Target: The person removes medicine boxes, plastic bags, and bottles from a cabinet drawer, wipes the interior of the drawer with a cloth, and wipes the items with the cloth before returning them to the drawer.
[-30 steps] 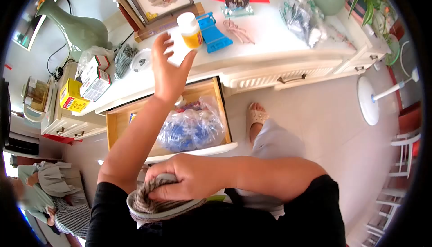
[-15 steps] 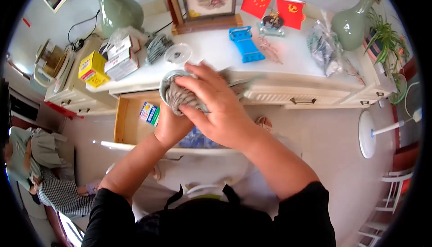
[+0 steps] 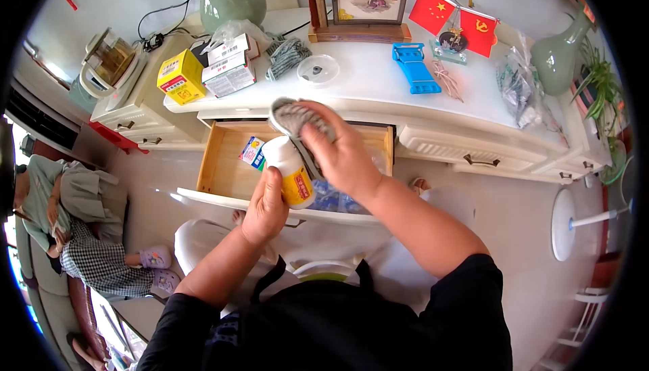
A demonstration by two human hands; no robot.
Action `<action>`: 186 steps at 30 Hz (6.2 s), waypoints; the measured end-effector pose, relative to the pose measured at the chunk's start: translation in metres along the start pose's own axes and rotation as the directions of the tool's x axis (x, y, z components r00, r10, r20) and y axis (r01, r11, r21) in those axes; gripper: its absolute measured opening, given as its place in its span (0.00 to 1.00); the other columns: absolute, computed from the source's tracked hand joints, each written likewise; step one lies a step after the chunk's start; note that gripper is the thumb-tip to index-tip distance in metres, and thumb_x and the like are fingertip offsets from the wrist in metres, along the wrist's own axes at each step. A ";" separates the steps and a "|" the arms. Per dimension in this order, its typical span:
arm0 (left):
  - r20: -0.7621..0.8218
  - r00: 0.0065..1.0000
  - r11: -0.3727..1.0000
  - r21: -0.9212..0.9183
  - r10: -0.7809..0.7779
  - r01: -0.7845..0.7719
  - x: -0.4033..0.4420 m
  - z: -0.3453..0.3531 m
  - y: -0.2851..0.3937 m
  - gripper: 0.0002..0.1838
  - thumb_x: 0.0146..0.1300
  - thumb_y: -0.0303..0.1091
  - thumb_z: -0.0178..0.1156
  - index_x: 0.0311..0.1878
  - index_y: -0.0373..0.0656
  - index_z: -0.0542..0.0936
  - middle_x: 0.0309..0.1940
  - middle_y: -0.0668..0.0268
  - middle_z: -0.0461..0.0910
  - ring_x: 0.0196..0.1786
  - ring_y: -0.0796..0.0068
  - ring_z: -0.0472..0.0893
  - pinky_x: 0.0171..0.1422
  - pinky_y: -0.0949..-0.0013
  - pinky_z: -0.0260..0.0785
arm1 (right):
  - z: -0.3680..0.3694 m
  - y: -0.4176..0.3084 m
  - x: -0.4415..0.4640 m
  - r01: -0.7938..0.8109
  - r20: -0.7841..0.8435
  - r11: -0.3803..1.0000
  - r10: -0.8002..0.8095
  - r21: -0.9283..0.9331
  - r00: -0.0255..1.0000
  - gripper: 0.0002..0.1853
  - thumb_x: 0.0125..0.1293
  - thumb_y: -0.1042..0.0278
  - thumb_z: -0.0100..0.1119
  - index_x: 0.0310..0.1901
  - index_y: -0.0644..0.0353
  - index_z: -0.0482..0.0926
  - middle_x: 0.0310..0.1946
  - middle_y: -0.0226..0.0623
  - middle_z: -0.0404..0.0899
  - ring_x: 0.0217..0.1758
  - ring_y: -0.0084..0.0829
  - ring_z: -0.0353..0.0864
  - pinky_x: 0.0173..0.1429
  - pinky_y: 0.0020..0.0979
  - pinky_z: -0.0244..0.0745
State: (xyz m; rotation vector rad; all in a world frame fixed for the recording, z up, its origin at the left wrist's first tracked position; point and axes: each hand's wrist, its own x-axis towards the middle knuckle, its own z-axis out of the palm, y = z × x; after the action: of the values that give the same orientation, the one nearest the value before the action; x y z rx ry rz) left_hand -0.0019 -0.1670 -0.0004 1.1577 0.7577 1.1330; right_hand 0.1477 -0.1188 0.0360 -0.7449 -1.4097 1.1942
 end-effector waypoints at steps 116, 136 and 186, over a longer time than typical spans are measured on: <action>0.489 0.732 0.007 0.829 0.475 -0.559 0.079 -0.016 -0.050 0.16 0.44 0.20 0.57 0.40 0.40 0.76 0.41 0.60 0.77 0.41 0.62 0.77 0.43 0.65 0.71 | -0.010 -0.022 -0.078 0.399 0.705 0.842 -0.030 -0.364 0.708 0.15 0.48 0.59 0.61 0.33 0.59 0.73 0.33 0.37 0.74 0.35 0.34 0.76 0.35 0.31 0.72; 0.388 0.922 0.203 0.904 -0.021 -0.376 0.115 -0.001 -0.150 0.20 0.52 0.34 0.60 0.49 0.42 0.73 0.50 0.53 0.71 0.51 0.52 0.71 0.55 0.59 0.65 | -0.015 -0.019 -0.076 0.435 0.657 0.810 -0.083 -0.394 0.749 0.14 0.49 0.59 0.59 0.30 0.59 0.70 0.26 0.35 0.70 0.32 0.32 0.74 0.31 0.30 0.71; -0.244 0.959 0.931 -0.362 -0.143 0.047 0.032 -0.080 0.020 0.18 0.67 0.37 0.42 0.57 0.39 0.64 0.52 0.58 0.71 0.51 0.63 0.74 0.56 0.62 0.67 | -0.098 0.000 -0.010 -0.293 -0.137 0.581 0.298 -0.759 0.945 0.14 0.51 0.64 0.60 0.41 0.57 0.76 0.31 0.43 0.78 0.32 0.37 0.78 0.38 0.32 0.72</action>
State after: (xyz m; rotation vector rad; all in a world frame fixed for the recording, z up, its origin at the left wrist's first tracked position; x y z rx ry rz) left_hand -0.0714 -0.1123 -0.0001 0.6657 0.7672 1.2965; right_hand 0.2441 -0.1031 0.0231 -1.6435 -1.8706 0.7711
